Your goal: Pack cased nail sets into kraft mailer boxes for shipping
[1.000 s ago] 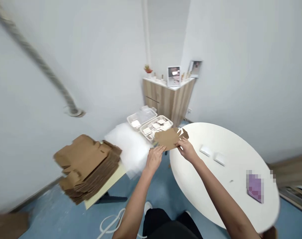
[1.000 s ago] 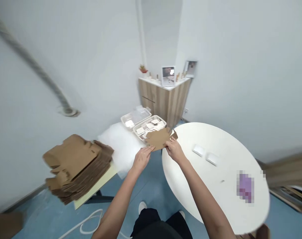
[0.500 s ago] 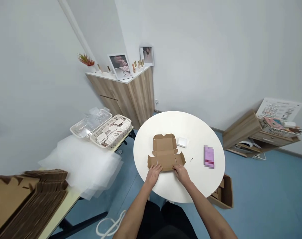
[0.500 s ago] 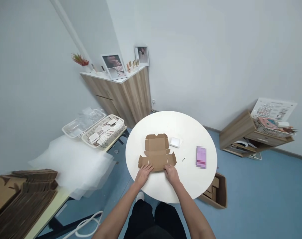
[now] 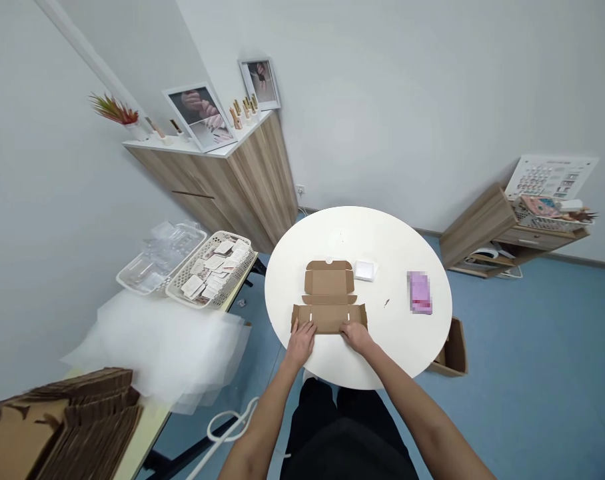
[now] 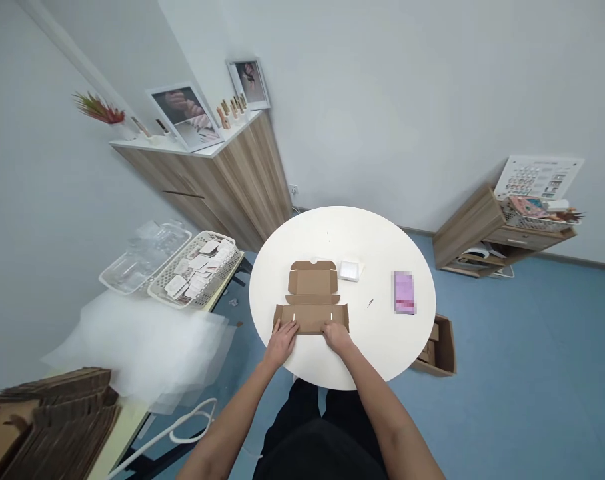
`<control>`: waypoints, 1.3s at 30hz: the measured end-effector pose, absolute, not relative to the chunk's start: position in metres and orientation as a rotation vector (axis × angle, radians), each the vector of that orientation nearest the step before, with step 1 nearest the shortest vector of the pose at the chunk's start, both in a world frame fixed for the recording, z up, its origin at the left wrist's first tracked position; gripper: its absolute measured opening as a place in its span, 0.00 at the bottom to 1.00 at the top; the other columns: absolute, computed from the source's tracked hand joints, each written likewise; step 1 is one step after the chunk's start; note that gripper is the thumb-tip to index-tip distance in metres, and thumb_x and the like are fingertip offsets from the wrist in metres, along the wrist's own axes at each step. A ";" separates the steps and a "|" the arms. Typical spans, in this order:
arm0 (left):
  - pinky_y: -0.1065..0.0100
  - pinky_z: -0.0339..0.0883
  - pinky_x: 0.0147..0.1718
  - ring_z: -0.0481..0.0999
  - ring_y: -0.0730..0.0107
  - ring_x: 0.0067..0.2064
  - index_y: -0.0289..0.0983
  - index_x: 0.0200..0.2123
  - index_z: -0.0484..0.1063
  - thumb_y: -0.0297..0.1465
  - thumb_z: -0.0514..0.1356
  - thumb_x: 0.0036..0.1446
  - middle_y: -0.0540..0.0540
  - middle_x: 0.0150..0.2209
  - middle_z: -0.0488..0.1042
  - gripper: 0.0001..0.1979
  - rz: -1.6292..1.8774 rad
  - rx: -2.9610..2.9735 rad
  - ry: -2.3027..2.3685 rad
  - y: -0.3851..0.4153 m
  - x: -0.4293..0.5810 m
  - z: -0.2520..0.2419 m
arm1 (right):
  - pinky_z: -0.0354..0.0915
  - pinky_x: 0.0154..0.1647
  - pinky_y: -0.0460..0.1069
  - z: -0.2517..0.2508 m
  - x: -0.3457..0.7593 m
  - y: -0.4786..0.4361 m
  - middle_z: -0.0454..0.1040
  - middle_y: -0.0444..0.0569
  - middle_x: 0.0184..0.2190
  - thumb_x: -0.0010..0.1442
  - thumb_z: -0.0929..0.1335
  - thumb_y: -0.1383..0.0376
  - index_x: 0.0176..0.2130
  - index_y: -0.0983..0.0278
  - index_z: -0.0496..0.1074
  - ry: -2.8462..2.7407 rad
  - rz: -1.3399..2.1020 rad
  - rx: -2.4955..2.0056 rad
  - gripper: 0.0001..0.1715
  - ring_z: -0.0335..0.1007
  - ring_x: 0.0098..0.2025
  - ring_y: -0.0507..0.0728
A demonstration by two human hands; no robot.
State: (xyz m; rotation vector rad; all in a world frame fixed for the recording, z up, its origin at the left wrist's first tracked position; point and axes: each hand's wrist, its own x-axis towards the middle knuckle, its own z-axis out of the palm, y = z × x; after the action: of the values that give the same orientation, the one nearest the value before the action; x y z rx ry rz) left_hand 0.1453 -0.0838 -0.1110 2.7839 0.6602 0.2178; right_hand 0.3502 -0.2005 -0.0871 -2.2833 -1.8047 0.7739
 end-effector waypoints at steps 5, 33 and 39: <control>0.49 0.53 0.63 0.64 0.60 0.62 0.35 0.61 0.60 0.25 0.46 0.62 0.40 0.60 0.67 0.24 0.136 2.762 0.521 -0.090 0.164 -0.104 | 0.62 0.38 0.47 -0.085 0.353 -0.177 0.78 0.50 0.40 0.57 0.63 0.73 0.36 0.61 0.77 -1.740 0.978 -2.309 0.14 0.71 0.42 0.57; 0.38 0.39 0.64 0.57 0.55 0.65 0.36 0.39 0.74 0.23 0.51 0.62 0.41 0.58 0.68 0.11 -0.012 3.087 0.009 -0.073 0.210 -0.092 | 0.65 0.38 0.48 -0.078 0.420 -0.087 0.77 0.53 0.45 0.60 0.62 0.63 0.47 0.63 0.70 -0.539 0.990 -2.508 0.17 0.75 0.45 0.59; 0.36 0.38 0.63 0.43 0.50 0.70 0.39 0.59 0.62 0.35 0.61 0.57 0.38 0.69 0.47 0.27 -0.024 3.019 0.333 -0.064 0.223 -0.079 | 0.61 0.49 0.53 -0.070 0.415 -0.096 0.78 0.49 0.43 0.59 0.63 0.64 0.45 0.60 0.73 -0.706 1.040 -2.539 0.15 0.73 0.48 0.61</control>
State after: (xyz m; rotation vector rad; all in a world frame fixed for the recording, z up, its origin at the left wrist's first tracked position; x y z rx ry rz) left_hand 0.2227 -0.0636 -0.0792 3.0194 0.3331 -0.0245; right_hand 0.4154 -0.0958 -0.0698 -2.5393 -0.7058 1.0400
